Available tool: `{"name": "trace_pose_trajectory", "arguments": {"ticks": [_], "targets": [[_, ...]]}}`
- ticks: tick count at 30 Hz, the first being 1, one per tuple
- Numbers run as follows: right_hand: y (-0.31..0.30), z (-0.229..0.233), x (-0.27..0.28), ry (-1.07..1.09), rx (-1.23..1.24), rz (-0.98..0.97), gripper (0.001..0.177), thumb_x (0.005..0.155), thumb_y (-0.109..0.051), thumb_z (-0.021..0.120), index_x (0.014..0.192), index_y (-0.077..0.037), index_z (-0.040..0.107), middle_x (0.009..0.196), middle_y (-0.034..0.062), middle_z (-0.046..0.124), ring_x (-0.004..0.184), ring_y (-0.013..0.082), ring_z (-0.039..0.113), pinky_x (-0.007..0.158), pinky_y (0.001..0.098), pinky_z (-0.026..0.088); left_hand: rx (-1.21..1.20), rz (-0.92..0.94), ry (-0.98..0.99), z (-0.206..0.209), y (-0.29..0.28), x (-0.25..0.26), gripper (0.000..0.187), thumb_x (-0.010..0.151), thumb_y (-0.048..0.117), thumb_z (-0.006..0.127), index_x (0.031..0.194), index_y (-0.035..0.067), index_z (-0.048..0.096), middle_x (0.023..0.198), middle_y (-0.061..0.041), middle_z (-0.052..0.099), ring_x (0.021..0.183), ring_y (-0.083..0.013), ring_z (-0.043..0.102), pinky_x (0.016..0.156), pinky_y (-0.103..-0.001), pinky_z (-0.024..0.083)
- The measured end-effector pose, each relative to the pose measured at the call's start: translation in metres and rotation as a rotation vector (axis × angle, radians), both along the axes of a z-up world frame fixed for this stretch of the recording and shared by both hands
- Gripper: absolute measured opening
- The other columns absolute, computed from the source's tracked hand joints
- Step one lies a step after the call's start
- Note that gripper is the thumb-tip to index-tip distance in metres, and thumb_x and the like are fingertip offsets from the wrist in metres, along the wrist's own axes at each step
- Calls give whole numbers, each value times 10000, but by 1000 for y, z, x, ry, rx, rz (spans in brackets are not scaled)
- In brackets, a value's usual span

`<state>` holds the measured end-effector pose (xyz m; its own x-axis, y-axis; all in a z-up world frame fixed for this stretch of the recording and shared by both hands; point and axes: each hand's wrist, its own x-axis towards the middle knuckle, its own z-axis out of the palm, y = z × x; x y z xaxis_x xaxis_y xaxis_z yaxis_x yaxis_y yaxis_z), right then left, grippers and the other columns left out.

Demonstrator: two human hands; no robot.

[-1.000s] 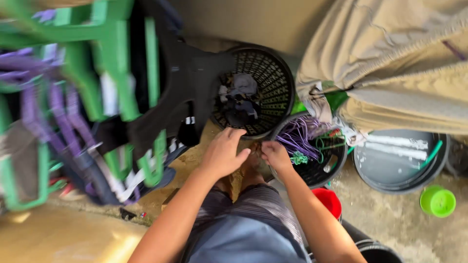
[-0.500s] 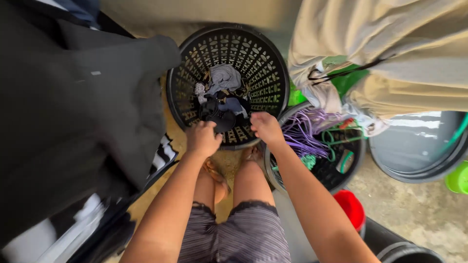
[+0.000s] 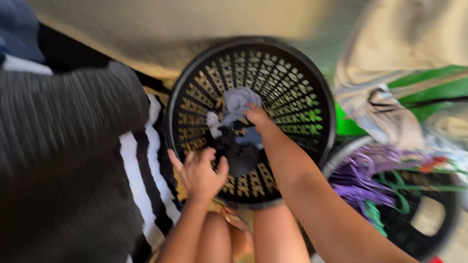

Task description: Hanging several items of laundry, including shirts, pants, and socks, onto hangers and a clothesline in an outdoor area.

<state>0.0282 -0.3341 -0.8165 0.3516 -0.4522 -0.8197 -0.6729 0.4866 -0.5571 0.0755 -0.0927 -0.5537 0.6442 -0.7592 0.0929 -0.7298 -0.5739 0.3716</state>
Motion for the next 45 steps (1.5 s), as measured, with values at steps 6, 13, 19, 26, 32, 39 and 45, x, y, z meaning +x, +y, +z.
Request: {"name": "trace_pose_trajectory", "arguments": {"ticks": [6, 13, 19, 26, 32, 39, 45], "targets": [[5, -63, 36, -62, -21, -70, 568, 953, -237, 684, 1457, -144, 441, 1464, 100, 458, 1317, 313, 466, 1048, 455, 405, 198, -2, -6, 15, -12, 3, 401, 739, 452, 739, 949, 110, 735, 796, -49, 711, 915, -243, 676, 1201, -673, 16], [13, 38, -20, -571, 272, -1027, 178, 944, -191, 636, 1084, -89, 678, 1077, 61, 698, 971, 250, 658, 837, 475, 510, 346, -2, 107, 32, -15, -1, 415, 747, 469, 727, 970, 120, 746, 857, -59, 733, 973, -248, 670, 1212, -668, -17], [79, 309, -56, -830, 290, -876, 202, 922, -271, 624, 1004, -111, 717, 978, 47, 730, 871, 201, 687, 745, 364, 521, 152, 17, 178, 33, -15, -6, 459, 688, 419, 782, 1069, 164, 754, 950, -79, 740, 1035, -282, 666, 1193, -636, -36], [103, 500, -109, -1120, 437, -692, 325, 878, -70, 757, 1115, -85, 536, 1121, 124, 671, 1020, 299, 678, 870, 458, 556, -482, 152, 863, 70, -39, -43, 582, 773, 178, 805, 1302, 39, 605, 1189, -74, 667, 1084, -210, 663, 940, -353, 520], [63, 575, -164, -1129, 318, -681, 690, 775, -4, 718, 1420, -38, 478, 1247, 185, 633, 1141, 346, 649, 945, 512, 557, -401, 277, 847, 182, -31, -61, 446, 753, 123, 874, 1109, -9, 641, 950, -71, 738, 849, -154, 676, 769, -301, 561], [34, 580, -217, -828, 138, -573, 866, 755, 111, 689, 1557, -20, 386, 1203, 153, 566, 1104, 297, 685, 944, 477, 607, -351, 263, 782, 283, -18, -53, 197, 856, 128, 751, 1038, 65, 706, 902, -48, 725, 754, -118, 612, 673, -281, 500], [28, 580, -238, -266, -273, -136, 640, 821, -27, 709, 1444, -38, 565, 1140, 78, 693, 903, 142, 625, 677, 282, 518, -489, 185, 285, 332, -28, -51, 274, 1012, 203, 743, 861, -9, 656, 838, -124, 600, 731, -196, 545, 657, -365, 439]]}}
